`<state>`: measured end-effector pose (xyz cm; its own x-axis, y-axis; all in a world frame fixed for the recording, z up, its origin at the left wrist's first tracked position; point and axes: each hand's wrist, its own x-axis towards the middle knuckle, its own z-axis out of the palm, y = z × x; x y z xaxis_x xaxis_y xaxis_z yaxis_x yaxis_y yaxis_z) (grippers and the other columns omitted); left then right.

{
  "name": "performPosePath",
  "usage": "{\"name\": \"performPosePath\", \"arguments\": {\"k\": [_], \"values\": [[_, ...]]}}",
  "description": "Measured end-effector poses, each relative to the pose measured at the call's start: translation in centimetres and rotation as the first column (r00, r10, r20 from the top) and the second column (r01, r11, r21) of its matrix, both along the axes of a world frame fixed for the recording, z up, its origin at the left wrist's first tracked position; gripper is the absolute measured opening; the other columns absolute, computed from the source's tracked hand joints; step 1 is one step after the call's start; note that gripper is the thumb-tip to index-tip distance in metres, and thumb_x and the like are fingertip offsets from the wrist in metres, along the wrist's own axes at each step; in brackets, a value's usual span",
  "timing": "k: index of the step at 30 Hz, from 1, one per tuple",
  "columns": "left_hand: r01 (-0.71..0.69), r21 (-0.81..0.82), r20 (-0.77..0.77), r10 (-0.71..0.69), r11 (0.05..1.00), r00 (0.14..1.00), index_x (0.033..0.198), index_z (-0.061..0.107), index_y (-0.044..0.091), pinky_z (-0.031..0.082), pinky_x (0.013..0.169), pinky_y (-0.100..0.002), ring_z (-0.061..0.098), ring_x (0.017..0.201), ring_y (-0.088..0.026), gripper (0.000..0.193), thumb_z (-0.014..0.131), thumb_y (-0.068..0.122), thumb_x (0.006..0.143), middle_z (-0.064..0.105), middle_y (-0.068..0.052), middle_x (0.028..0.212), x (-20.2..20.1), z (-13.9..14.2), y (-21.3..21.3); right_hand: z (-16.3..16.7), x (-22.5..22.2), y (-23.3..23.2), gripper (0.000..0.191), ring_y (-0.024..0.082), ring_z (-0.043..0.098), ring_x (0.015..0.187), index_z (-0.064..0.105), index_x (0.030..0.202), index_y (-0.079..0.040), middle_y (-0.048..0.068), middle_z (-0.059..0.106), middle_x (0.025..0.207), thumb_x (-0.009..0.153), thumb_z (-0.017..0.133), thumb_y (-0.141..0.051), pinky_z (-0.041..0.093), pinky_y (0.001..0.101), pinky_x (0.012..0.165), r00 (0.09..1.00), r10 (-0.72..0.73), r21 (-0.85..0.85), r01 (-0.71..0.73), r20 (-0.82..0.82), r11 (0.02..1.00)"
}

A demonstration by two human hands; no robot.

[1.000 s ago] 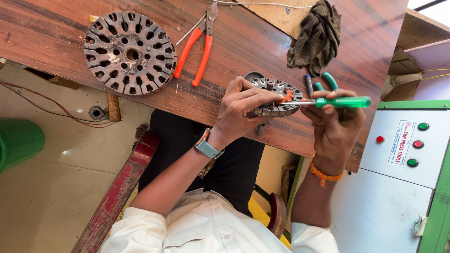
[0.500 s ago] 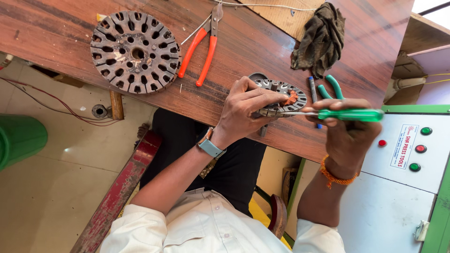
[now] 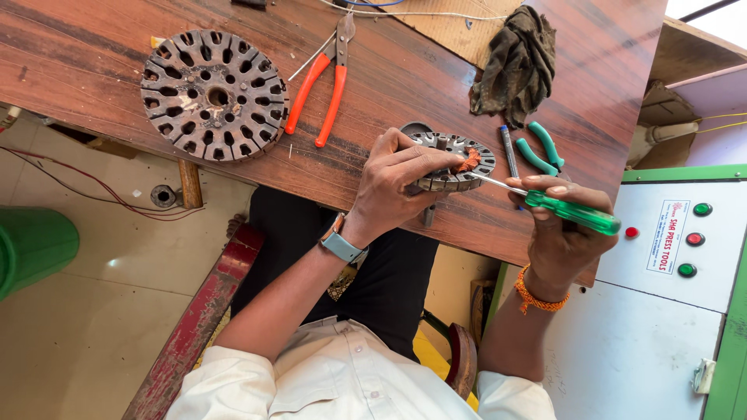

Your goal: The person works on a motor stator clamped to a workbench, inserting and adjusting copper wire into the stator slots using fingers and a green-handled screwdriver. The person repeatedly rotates the stator and uses the screwdriver to push and align the wire within the slots.

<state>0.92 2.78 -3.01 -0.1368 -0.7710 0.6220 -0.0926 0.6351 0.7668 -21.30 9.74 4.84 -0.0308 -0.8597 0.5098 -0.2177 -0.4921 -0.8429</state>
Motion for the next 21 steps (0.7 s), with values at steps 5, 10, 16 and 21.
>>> {"name": "performPosePath", "arguments": {"k": [5, 10, 16, 21], "values": [[-0.006, 0.002, 0.018, 0.006, 1.0, 1.0, 0.124, 0.072, 0.026, 0.046, 0.095, -0.031, 0.061, 0.099, -0.013, 0.047, 0.09, 0.026, 0.08, 0.076, 0.008, 0.119, 0.0, 0.0, 0.0, 0.3, 0.7, -0.1, 0.02, 0.035, 0.075, 0.103, 0.059, 0.119, 0.003, 0.028, 0.071, 0.114, 0.104, 0.072, -0.001, 0.065, 0.042, 0.086, 0.997, 0.009, 0.021, -0.007, -0.075, 1.0], [-0.008, 0.001, 0.016, 0.008, 1.0, 1.0, 0.124, 0.072, 0.026, 0.047, 0.095, -0.031, 0.058, 0.097, -0.015, 0.049, 0.09, 0.028, 0.079, 0.076, 0.008, 0.119, 0.0, 0.0, 0.0, 1.2, 1.5, -0.2, 0.017, 0.036, 0.075, 0.106, 0.061, 0.117, 0.004, 0.029, 0.071, 0.112, 0.104, 0.071, 0.005, 0.062, 0.0415, 0.086, 0.979, 0.016, 0.016, -0.013, -0.202, 1.0], [-0.007, 0.018, 0.003, 0.007, 1.0, 1.0, 0.124, 0.073, 0.026, 0.047, 0.094, -0.03, 0.056, 0.091, -0.014, 0.047, 0.09, 0.027, 0.08, 0.076, 0.009, 0.119, 0.0, 0.3, 0.1, 2.2, 2.2, 0.2, 0.019, 0.035, 0.075, 0.106, 0.062, 0.118, 0.005, 0.028, 0.071, 0.116, 0.101, 0.071, 0.005, 0.062, 0.0412, 0.085, 0.976, 0.041, 0.009, -0.04, -0.212, 0.999], [0.002, 0.018, -0.012, -0.002, 1.0, 1.0, 0.123, 0.073, 0.026, 0.048, 0.093, -0.029, 0.056, 0.09, -0.014, 0.048, 0.09, 0.026, 0.079, 0.076, 0.009, 0.119, -0.1, 0.2, 0.0, 2.6, 1.4, 0.0, 0.017, 0.034, 0.075, 0.106, 0.06, 0.119, 0.004, 0.027, 0.07, 0.114, 0.105, 0.068, 0.006, 0.061, 0.0406, 0.087, 0.98, 0.06, 0.065, -0.048, -0.188, 0.997]]}}
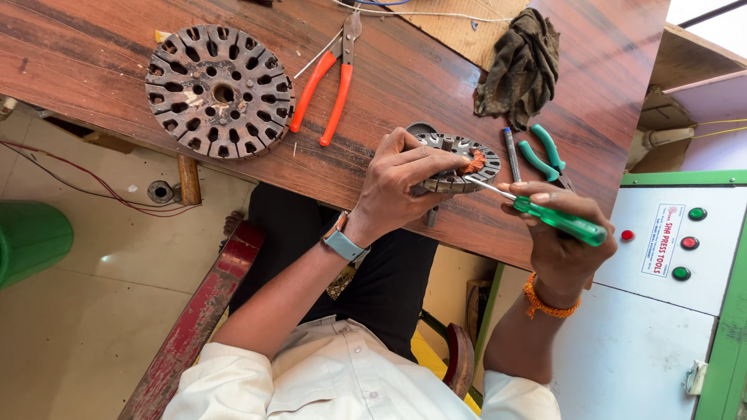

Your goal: The person works on a motor stator clamped to a workbench, inserting and adjusting copper wire into the stator slots using fingers and a green-handled screwdriver. The person repeatedly rotates the stator and uses the screwdriver to push and align the wire within the slots.

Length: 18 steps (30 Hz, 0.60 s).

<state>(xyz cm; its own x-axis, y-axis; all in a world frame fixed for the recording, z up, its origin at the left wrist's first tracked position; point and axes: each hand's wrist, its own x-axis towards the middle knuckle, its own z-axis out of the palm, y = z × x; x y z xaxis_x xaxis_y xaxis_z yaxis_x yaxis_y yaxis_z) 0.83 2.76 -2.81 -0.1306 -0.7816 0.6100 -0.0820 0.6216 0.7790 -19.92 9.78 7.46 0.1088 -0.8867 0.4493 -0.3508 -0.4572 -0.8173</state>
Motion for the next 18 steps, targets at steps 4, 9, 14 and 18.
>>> {"name": "performPosePath", "arguments": {"k": [4, 9, 14, 18], "values": [[0.008, -0.004, 0.002, -0.008, 1.0, 1.0, 0.123, 0.073, 0.026, 0.048, 0.093, -0.03, 0.056, 0.091, -0.014, 0.048, 0.09, 0.025, 0.078, 0.076, 0.008, 0.119, 0.0, -0.1, -0.1, 0.4, -1.2, -0.7, 0.019, 0.029, 0.075, 0.097, 0.059, 0.123, 0.006, 0.027, 0.071, 0.112, 0.106, 0.067, 0.004, 0.065, 0.0378, 0.086, 0.999, -0.051, 0.099, 0.05, 0.003, 0.994], [0.001, -0.001, 0.001, -0.001, 1.0, 1.0, 0.123, 0.072, 0.026, 0.048, 0.092, -0.03, 0.055, 0.09, -0.015, 0.05, 0.091, 0.024, 0.077, 0.076, 0.008, 0.118, 0.0, 0.0, -0.1, 0.1, -2.3, -2.8, 0.017, 0.027, 0.073, 0.103, 0.058, 0.12, 0.005, 0.024, 0.07, 0.113, 0.108, 0.068, 0.0, 0.062, 0.0393, 0.087, 0.991, 0.044, 0.201, -0.068, 0.123, 0.977], [-0.007, 0.004, 0.001, 0.007, 1.0, 1.0, 0.123, 0.073, 0.026, 0.048, 0.092, -0.03, 0.054, 0.09, -0.016, 0.051, 0.091, 0.023, 0.076, 0.076, 0.009, 0.117, 0.0, -0.1, 0.0, -0.8, -3.1, -3.4, 0.016, 0.027, 0.075, 0.103, 0.056, 0.117, 0.002, 0.023, 0.069, 0.113, 0.108, 0.067, -0.005, 0.061, 0.0401, 0.087, 0.974, 0.065, 0.24, -0.117, 0.216, 0.964], [-0.006, 0.003, 0.0, 0.006, 1.0, 1.0, 0.122, 0.073, 0.026, 0.048, 0.092, -0.03, 0.054, 0.091, -0.015, 0.049, 0.091, 0.023, 0.077, 0.076, 0.009, 0.117, 0.0, -0.1, 0.1, -2.6, -3.6, -4.0, 0.015, 0.028, 0.075, 0.101, 0.056, 0.116, 0.002, 0.022, 0.068, 0.113, 0.107, 0.067, -0.004, 0.061, 0.0403, 0.086, 0.935, 0.13, 0.184, -0.199, 0.33, 0.963]]}}
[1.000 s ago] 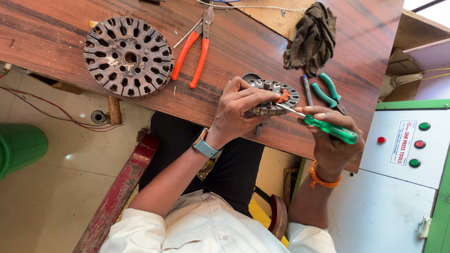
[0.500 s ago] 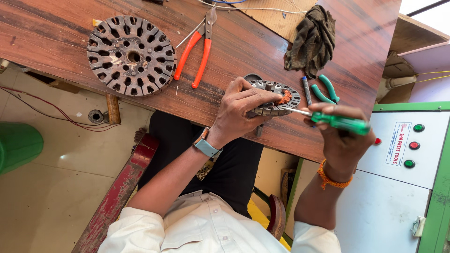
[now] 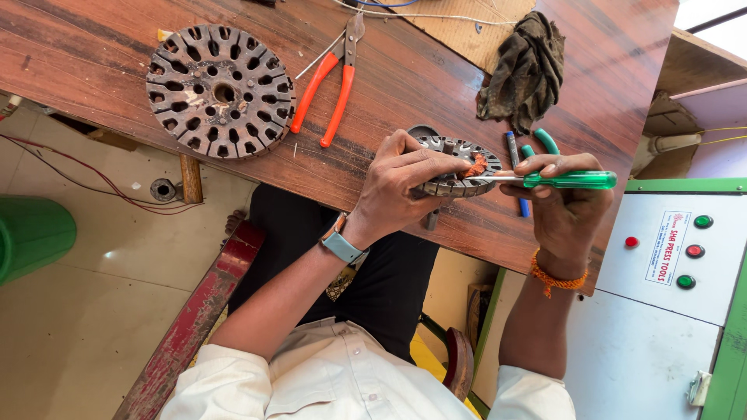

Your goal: The person works on a motor stator clamped to a workbench, inserting and adjusting copper wire into the stator slots using fingers and a green-handled screwdriver. The person repeatedly rotates the stator and uses the screwdriver to push and align the wire within the slots.

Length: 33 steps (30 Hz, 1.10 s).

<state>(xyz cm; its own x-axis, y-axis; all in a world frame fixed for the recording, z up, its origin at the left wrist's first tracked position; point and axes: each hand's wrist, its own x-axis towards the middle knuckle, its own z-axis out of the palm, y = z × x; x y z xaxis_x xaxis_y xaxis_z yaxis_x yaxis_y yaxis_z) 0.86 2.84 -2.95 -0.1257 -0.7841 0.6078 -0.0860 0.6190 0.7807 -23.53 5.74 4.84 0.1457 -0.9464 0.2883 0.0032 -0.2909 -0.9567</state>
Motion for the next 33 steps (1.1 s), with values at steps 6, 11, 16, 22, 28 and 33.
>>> {"name": "performPosePath", "arguments": {"k": [6, 11, 16, 22, 28, 33], "values": [[0.022, 0.005, 0.0, -0.022, 1.0, 1.0, 0.122, 0.073, 0.026, 0.046, 0.093, -0.029, 0.056, 0.09, -0.014, 0.048, 0.091, 0.023, 0.078, 0.077, 0.009, 0.117, 0.3, 0.1, 0.0, -2.8, -0.7, -0.4, 0.013, 0.031, 0.075, 0.099, 0.054, 0.117, 0.002, 0.023, 0.068, 0.117, 0.107, 0.063, 0.0, 0.061, 0.0405, 0.085, 0.992, 0.014, -0.059, -0.007, 0.123, 0.998], [0.021, -0.002, 0.012, -0.021, 1.0, 1.0, 0.122, 0.073, 0.025, 0.046, 0.095, -0.031, 0.058, 0.093, -0.015, 0.048, 0.09, 0.023, 0.077, 0.076, 0.007, 0.117, 0.3, 0.1, -0.1, -4.7, -0.5, 0.0, 0.012, 0.035, 0.075, 0.101, 0.053, 0.116, 0.001, 0.023, 0.067, 0.115, 0.108, 0.061, 0.0, 0.061, 0.0411, 0.084, 0.988, -0.026, -0.153, 0.05, 0.155, 0.987], [0.021, 0.01, 0.014, -0.021, 1.0, 1.0, 0.122, 0.073, 0.025, 0.047, 0.094, -0.031, 0.057, 0.092, -0.016, 0.049, 0.091, 0.023, 0.076, 0.077, 0.007, 0.117, 0.4, 0.0, -0.2, -5.4, 0.1, 0.0, 0.013, 0.036, 0.075, 0.103, 0.05, 0.118, 0.0, 0.022, 0.067, 0.117, 0.109, 0.059, -0.003, 0.065, 0.0426, 0.087, 0.979, -0.037, -0.195, 0.077, 0.201, 0.978], [0.037, -0.014, 0.004, -0.036, 0.999, 0.999, 0.122, 0.073, 0.023, 0.045, 0.095, -0.031, 0.064, 0.097, -0.013, 0.047, 0.09, 0.023, 0.078, 0.076, 0.006, 0.116, 0.4, 0.1, -0.3, -4.4, 0.4, 0.1, 0.016, 0.038, 0.074, 0.103, 0.053, 0.119, 0.002, 0.025, 0.068, 0.117, 0.107, 0.06, -0.005, 0.06, 0.0435, 0.085, 0.974, -0.051, -0.106, 0.076, 0.219, 0.991], [0.038, -0.018, 0.012, -0.038, 0.999, 0.999, 0.12, 0.074, 0.021, 0.045, 0.094, -0.033, 0.067, 0.097, -0.013, 0.045, 0.09, 0.024, 0.078, 0.078, 0.004, 0.114, 0.4, 0.2, -0.4, -6.1, 1.6, -0.2, 0.013, 0.035, 0.074, 0.099, 0.053, 0.114, -0.001, 0.024, 0.069, 0.112, 0.107, 0.063, -0.005, 0.061, 0.0454, 0.083, 0.976, -0.04, -0.293, 0.103, 0.212, 0.951], [0.036, -0.026, 0.012, -0.036, 0.999, 0.999, 0.122, 0.073, 0.022, 0.045, 0.096, -0.032, 0.065, 0.099, -0.014, 0.047, 0.089, 0.023, 0.078, 0.076, 0.005, 0.116, 0.6, 0.4, -0.4, -6.6, 2.1, 1.3, 0.022, 0.035, 0.075, 0.1, 0.05, 0.118, -0.004, 0.019, 0.066, 0.112, 0.106, 0.065, -0.014, 0.066, 0.0431, 0.083, 0.966, -0.052, -0.299, 0.129, 0.253, 0.946]]}}
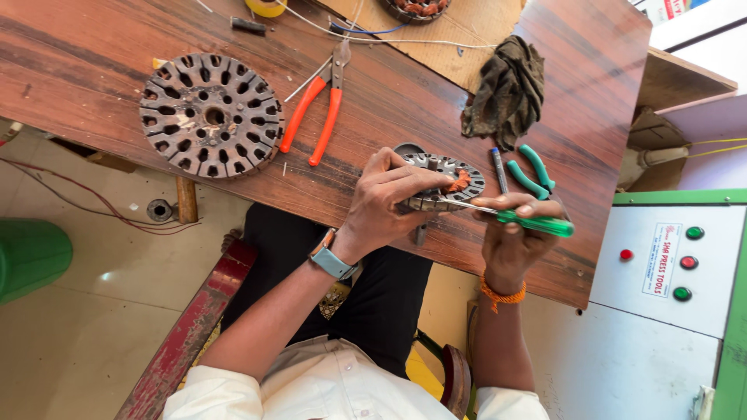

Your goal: The person works on a motor stator clamped to a workbench, inserting and adjusting copper wire into the stator slots using fingers and a green-handled screwdriver. The person repeatedly rotates the stator and uses the screwdriver to push and align the wire within the slots.

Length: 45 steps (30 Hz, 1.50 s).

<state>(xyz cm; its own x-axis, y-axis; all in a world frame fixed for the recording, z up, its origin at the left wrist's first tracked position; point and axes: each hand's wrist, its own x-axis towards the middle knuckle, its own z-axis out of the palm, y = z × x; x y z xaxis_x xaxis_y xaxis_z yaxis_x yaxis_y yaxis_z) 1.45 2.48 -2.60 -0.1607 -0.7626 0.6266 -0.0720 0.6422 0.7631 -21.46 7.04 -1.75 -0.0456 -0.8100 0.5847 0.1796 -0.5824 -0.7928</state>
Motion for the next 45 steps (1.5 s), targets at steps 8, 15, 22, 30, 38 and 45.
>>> {"name": "performPosePath", "arguments": {"k": [8, 15, 22, 30, 38, 45], "values": [[-0.013, -0.008, 0.003, 0.013, 1.0, 1.0, 0.121, 0.073, 0.023, 0.045, 0.095, -0.033, 0.062, 0.096, -0.015, 0.047, 0.09, 0.024, 0.077, 0.076, 0.006, 0.116, -0.2, -0.1, 0.1, 3.4, -0.4, 1.4, 0.027, 0.032, 0.076, 0.094, 0.051, 0.118, -0.002, 0.02, 0.067, 0.107, 0.107, 0.068, -0.02, 0.064, 0.0447, 0.081, 0.983, -0.146, 0.042, 0.151, -0.113, 0.988], [0.002, 0.02, 0.005, -0.002, 1.0, 1.0, 0.123, 0.073, 0.024, 0.048, 0.095, -0.033, 0.06, 0.095, -0.016, 0.048, 0.089, 0.021, 0.078, 0.076, 0.007, 0.116, -0.1, -0.1, 0.1, 6.0, 0.5, 2.2, 0.027, 0.032, 0.076, 0.096, 0.053, 0.117, -0.002, 0.022, 0.069, 0.102, 0.108, 0.071, -0.02, 0.062, 0.0494, 0.086, 0.891, -0.248, -0.071, 0.239, -0.381, 0.968], [-0.01, 0.016, 0.01, 0.01, 1.0, 1.0, 0.123, 0.073, 0.024, 0.049, 0.094, -0.034, 0.058, 0.096, -0.019, 0.05, 0.09, 0.021, 0.076, 0.074, 0.007, 0.113, -0.6, -0.4, 0.0, 7.1, 0.9, 2.1, 0.023, 0.034, 0.075, 0.096, 0.055, 0.119, -0.001, 0.023, 0.07, 0.104, 0.108, 0.071, -0.013, 0.062, 0.0477, 0.086, 0.871, -0.226, -0.092, 0.207, -0.436, 0.974], [-0.009, 0.007, 0.015, 0.009, 1.0, 1.0, 0.124, 0.072, 0.024, 0.049, 0.093, -0.034, 0.058, 0.097, -0.019, 0.051, 0.09, 0.023, 0.076, 0.074, 0.007, 0.114, -0.6, -0.5, -0.1, 7.9, 1.4, 1.3, 0.018, 0.034, 0.076, 0.101, 0.053, 0.118, 0.002, 0.025, 0.07, 0.112, 0.107, 0.065, -0.006, 0.063, 0.0435, 0.087, 0.856, -0.146, -0.051, 0.139, -0.495, 0.989], [-0.017, 0.003, 0.02, 0.016, 1.0, 1.0, 0.125, 0.072, 0.025, 0.05, 0.093, -0.034, 0.058, 0.097, -0.019, 0.051, 0.09, 0.023, 0.077, 0.074, 0.007, 0.114, -0.7, -0.6, -0.1, 7.9, 1.8, 1.2, 0.014, 0.035, 0.073, 0.107, 0.054, 0.113, 0.004, 0.026, 0.069, 0.114, 0.105, 0.064, 0.001, 0.06, 0.0453, 0.092, 0.795, -0.132, -0.069, 0.113, -0.592, 0.991], [-0.007, -0.008, 0.018, 0.007, 1.0, 1.0, 0.125, 0.071, 0.024, 0.048, 0.094, -0.034, 0.059, 0.098, -0.017, 0.051, 0.09, 0.022, 0.078, 0.074, 0.007, 0.116, -0.5, -0.5, -0.1, 8.2, 2.1, 1.3, 0.016, 0.03, 0.073, 0.111, 0.055, 0.117, 0.001, 0.021, 0.07, 0.12, 0.105, 0.066, -0.001, 0.062, 0.0393, 0.097, 0.767, -0.12, -0.025, 0.134, -0.63, 0.991]]}}
